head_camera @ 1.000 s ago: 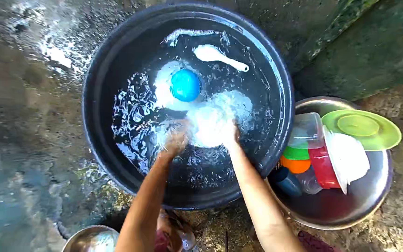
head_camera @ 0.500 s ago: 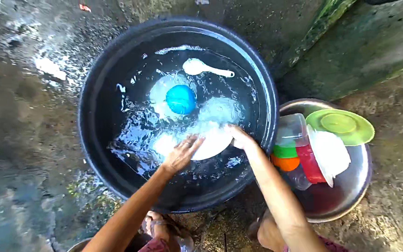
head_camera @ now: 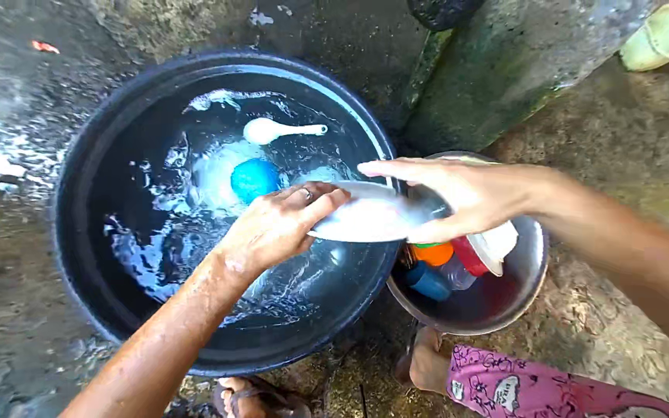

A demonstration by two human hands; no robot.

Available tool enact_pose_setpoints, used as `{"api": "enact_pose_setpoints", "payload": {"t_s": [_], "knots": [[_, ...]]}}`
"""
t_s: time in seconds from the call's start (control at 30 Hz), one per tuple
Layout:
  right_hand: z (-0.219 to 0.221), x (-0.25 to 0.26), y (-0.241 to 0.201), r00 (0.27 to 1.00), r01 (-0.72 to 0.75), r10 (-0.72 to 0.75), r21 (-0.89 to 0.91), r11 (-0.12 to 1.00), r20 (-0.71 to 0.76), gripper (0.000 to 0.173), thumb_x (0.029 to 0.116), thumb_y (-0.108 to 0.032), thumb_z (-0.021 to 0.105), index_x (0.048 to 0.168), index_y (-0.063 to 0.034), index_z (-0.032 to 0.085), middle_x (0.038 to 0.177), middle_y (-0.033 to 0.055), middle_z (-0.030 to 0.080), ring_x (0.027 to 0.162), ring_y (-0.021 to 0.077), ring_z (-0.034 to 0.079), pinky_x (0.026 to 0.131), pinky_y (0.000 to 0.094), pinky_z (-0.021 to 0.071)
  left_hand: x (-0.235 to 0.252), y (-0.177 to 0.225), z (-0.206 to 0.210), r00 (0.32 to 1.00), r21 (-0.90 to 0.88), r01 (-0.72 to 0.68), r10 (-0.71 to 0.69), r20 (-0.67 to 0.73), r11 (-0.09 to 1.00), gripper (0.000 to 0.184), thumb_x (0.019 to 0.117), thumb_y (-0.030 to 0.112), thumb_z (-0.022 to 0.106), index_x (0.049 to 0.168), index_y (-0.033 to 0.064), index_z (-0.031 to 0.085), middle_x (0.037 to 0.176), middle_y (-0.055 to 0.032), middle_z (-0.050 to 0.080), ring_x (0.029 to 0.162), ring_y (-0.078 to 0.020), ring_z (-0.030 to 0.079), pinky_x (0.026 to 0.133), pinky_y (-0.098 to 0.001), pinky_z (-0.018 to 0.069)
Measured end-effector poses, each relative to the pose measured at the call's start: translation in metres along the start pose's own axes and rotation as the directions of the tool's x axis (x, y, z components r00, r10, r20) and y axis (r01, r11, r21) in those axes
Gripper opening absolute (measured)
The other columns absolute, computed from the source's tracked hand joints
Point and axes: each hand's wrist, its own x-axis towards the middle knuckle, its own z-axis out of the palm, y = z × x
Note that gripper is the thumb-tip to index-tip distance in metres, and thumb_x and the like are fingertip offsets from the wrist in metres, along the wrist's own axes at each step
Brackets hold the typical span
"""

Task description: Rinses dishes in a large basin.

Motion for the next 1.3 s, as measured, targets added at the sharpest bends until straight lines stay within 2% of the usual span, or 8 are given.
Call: {"api": "enact_pose_setpoints", "payload": {"t_s": [0.1,0.23,0.33,0.67,0.9,1.13,1.2,1.3], "knots": [[-0.012,-0.034,-0.007,0.997,-0.05,0.044,-0.097,0.994,-0.061,0.097,0.0824,-0.063,0.069,0.159,-0.0128,0.037,0.152,0.0035,0.052,0.135,0.011,0.052,0.109,0.0307,0.0471,0.031,0.006,0.006,0.998,-0.05,-0.001,-0.002,-0.061,0.999,0.035,0.092,0.004,0.057,0.126,-0.0019,0.064,0.119,-0.026,0.07,0.104,-0.0427,0.072,0.081,-0.0525,0.0594],[-0.014,-0.071,0.003,0.962,-0.158,0.02,-0.497,0.853,-0.271,0.055,0.0874,0.0,0.062,0.141,-0.0105,0.061,0.13,0.0167,0.064,0.09,0.0362,0.071,0.066,0.0553,0.0576,0.063,0.016,0.015,0.996,-0.294,0.044,-0.065,-0.063,0.955,0.038,0.0957,0.015,0.065,0.131,0.0017,0.061,0.122,-0.02,0.069,0.104,-0.0333,0.071,0.085,-0.0479,0.0596],[-0.018,-0.12,0.017,0.901,-0.424,0.29,-0.519,0.742,-0.321,0.052,0.0924,0.005,0.061,0.142,-0.0091,0.059,0.133,0.0194,0.062,0.095,0.0445,0.07,0.072,0.0651,0.0562,0.053,-0.001,0.007,0.978,-0.346,0.208,-0.187,0.095,0.915,0.069,0.0885,0.044,0.077,0.144,0.0091,0.055,0.144,-0.0201,0.054,0.127,-0.0335,0.059,0.097,-0.0529,0.054],[0.036,-0.211,0.15,0.484,-0.87,0.777,-0.318,0.377,-0.403,0.048,0.0991,-0.001,0.059,0.146,0.0002,0.05,0.142,0.0327,0.051,0.113,0.0608,0.059,0.082,0.0795,0.0459,-0.073,-0.104,0.003,0.568,-0.173,0.821,-0.806,0.164,0.543,0.049,0.0985,0.012,0.069,0.142,-0.0033,0.051,0.158,-0.033,0.03,0.128,-0.0489,0.055,0.096,-0.0587,0.0532],[0.036,-0.187,0.211,0.474,-0.863,0.866,-0.283,0.42,-0.16,0.059,0.1002,-0.043,0.065,0.143,-0.0039,0.057,0.146,0.0308,0.051,0.132,0.0547,0.049,0.1,0.0796,0.0354,-0.112,-0.149,0.037,0.421,-0.117,0.907,-0.873,0.245,0.404,0.058,0.094,0.019,0.077,0.142,-0.0042,0.053,0.153,-0.0361,0.038,0.137,-0.052,0.044,0.111,-0.0643,0.0376],[0.048,-0.03,0.119,0.872,-0.417,0.253,-0.365,0.832,-0.42,0.04,0.101,-0.027,0.057,0.127,0.002,0.066,0.133,0.0276,0.06,0.105,0.0476,0.066,0.082,0.0667,0.0528,-0.096,-0.163,0.086,0.168,-0.241,0.964,-0.956,0.24,0.109,0.082,0.0998,0.051,0.062,0.155,-0.0037,0.036,0.157,-0.0379,0.033,0.146,-0.0536,0.033,0.118,-0.0688,0.027],[0.073,0.02,0.118,0.902,-0.309,0.141,-0.382,0.871,-0.409,0.037,0.0981,-0.03,0.062,0.12,-0.0016,0.071,0.132,0.0225,0.063,0.098,0.0434,0.07,0.072,0.0636,0.0549,-0.089,-0.163,0.103,0.033,-0.436,0.896,-0.967,0.254,-0.085,0.081,0.1019,0.059,0.053,0.152,-0.004,0.04,0.15,-0.032,0.046,0.142,-0.044,0.044,0.117,-0.0612,0.034],[0.105,0.089,0.118,0.859,-0.419,0.348,-0.126,0.899,-0.375,0.046,0.103,-0.04,0.056,0.13,-0.0048,0.066,0.144,0.0192,0.055,0.11,0.0387,0.067,0.086,0.06,0.0552,-0.081,-0.161,0.123,0.125,-0.682,0.711,-0.924,0.361,-0.17,0.063,0.1084,0.05,0.043,0.147,0.0003,0.046,0.136,-0.02,0.061,0.121,-0.0268,0.062,0.103,-0.0463,0.051]]}}
